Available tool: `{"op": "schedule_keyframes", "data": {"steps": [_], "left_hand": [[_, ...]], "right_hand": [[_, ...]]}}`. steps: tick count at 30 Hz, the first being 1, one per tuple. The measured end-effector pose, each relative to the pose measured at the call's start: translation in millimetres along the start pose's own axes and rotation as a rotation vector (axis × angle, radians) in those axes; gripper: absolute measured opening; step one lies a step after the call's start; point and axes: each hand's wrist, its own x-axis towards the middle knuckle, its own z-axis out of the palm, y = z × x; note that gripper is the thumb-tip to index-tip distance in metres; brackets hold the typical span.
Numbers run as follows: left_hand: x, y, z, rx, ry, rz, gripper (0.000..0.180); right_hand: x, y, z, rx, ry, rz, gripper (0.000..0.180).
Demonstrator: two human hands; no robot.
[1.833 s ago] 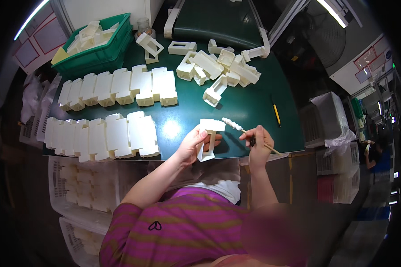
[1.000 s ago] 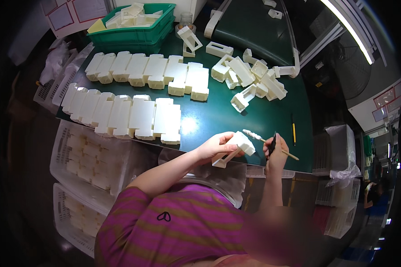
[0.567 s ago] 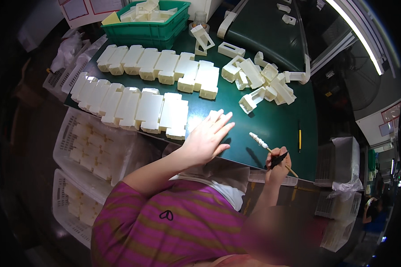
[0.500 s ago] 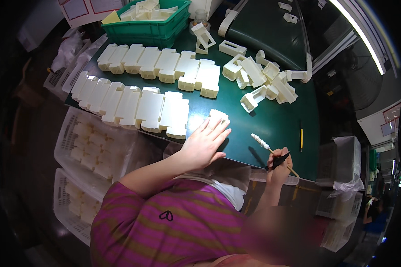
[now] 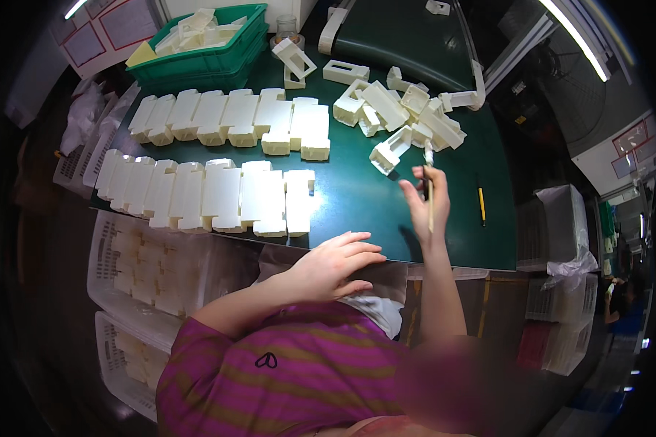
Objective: Trimming excess plastic and marking white plastic housings at a workstation.
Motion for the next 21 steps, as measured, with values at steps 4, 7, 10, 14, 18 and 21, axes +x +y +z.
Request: {"op": "schedule_keyframes", "data": {"steps": [4,7,10,14,18,21], "left_hand": [[8.0,-2.9,21.9,-0.084,-0.047,0.063,0.043],[3.6,-3.2,21.1,-0.044,0.041,0.013,0.058],[-0.5,-3.9,21.8,0.191,0.484,-0.086,0.076],[23.9,-15.5,5.6,0.009,0.486,0.0,0.08],[43.4,-30.3,17.8,-1.292,0.179,-0.46,0.057],[46.9,-55.8,36.2,-1.705,0.062,-0.528,0.058]], "right_hand": [[29.0,18.6,34.5,-0.338,-0.071,-0.25,0.034],[21.6,12.1,31.6,-0.244,-0.049,-0.084,0.026],[-10.1,-38.7,3.7,0.312,-0.077,0.215,0.018],[-43.7,-73.0,-23.0,0.735,-0.2,0.357,0.015],[-47.6,-50.4,-40.5,0.473,-0.065,0.362,0.016],[-61.4,-37.2,-54.9,0.433,-0.027,0.379,0.021]]}}
